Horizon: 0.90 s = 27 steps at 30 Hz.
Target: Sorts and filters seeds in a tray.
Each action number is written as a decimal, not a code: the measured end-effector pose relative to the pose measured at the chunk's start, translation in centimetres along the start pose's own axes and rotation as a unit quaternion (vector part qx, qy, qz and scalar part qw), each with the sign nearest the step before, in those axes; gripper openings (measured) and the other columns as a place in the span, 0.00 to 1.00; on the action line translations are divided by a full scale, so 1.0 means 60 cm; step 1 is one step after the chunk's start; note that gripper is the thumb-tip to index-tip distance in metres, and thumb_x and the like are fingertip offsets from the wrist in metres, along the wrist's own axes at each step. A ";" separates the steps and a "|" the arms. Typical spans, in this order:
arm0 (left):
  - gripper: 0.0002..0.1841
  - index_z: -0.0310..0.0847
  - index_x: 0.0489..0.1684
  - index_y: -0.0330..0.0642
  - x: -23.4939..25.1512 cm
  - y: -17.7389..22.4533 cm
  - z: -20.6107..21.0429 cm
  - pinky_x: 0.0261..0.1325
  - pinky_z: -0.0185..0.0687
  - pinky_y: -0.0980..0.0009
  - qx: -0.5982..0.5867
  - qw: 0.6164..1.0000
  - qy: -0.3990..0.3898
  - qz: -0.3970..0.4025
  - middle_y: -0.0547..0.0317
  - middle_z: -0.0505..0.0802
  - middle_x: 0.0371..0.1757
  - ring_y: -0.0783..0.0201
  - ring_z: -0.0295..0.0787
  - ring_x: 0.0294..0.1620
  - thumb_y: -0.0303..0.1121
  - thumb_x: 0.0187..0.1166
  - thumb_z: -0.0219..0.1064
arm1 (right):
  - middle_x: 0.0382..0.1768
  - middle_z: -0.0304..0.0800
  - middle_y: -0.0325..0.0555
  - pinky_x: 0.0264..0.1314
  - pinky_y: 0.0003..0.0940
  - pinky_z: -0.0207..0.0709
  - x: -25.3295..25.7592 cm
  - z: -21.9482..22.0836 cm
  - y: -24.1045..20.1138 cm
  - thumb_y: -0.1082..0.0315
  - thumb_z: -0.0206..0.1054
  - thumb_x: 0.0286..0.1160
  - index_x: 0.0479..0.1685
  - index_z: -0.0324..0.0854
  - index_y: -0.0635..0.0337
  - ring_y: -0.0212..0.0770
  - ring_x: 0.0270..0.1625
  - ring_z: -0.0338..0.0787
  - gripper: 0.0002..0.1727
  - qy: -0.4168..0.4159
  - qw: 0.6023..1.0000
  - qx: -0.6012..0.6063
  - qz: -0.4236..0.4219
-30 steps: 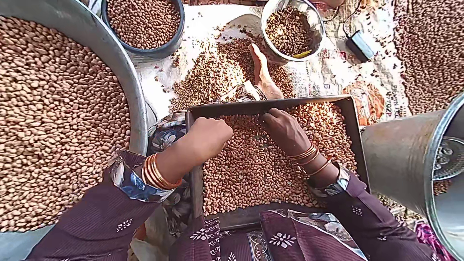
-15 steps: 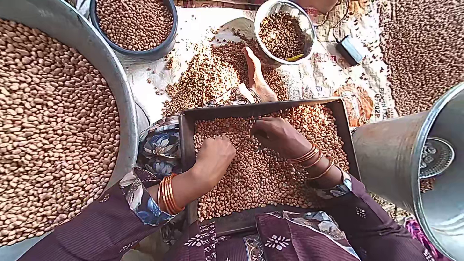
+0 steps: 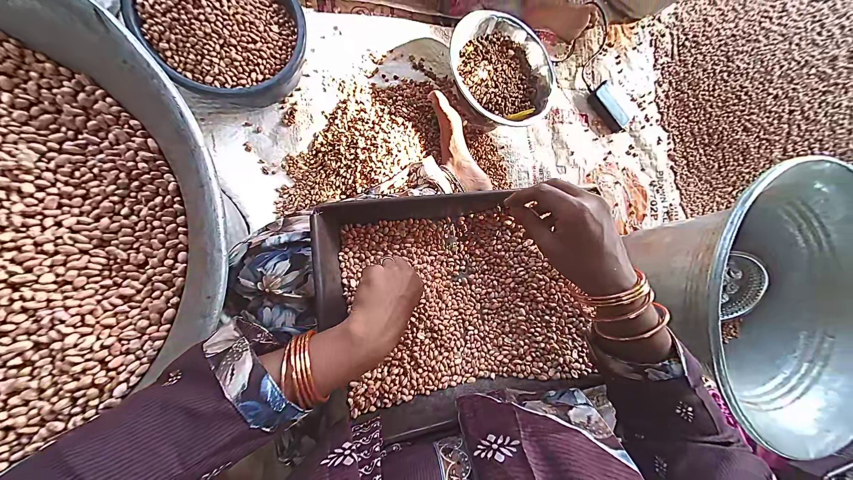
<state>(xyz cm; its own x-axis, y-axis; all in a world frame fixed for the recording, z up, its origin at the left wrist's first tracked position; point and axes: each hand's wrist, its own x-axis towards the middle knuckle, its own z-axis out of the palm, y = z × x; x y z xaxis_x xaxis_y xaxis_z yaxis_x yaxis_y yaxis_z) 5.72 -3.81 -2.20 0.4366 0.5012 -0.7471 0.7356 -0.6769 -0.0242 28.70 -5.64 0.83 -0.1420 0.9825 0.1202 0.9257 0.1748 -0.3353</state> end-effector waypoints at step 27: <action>0.07 0.89 0.43 0.45 0.032 -0.111 -0.005 0.28 0.78 0.48 -0.162 0.916 0.358 0.076 0.51 0.91 0.36 0.46 0.90 0.33 0.36 0.86 0.66 | 0.47 0.92 0.49 0.41 0.38 0.89 -0.029 0.088 -0.059 0.69 0.64 0.82 0.57 0.85 0.61 0.40 0.36 0.92 0.11 -0.225 0.962 0.152 -0.035</action>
<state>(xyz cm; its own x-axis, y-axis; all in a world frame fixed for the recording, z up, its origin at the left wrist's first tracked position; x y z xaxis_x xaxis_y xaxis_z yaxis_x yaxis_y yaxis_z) 1.85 1.84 -3.28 0.6893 0.7183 -0.0945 0.7024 -0.6307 0.3301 23.82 -7.64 -3.13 -0.4019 0.8832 -0.2417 0.7725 0.1853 -0.6074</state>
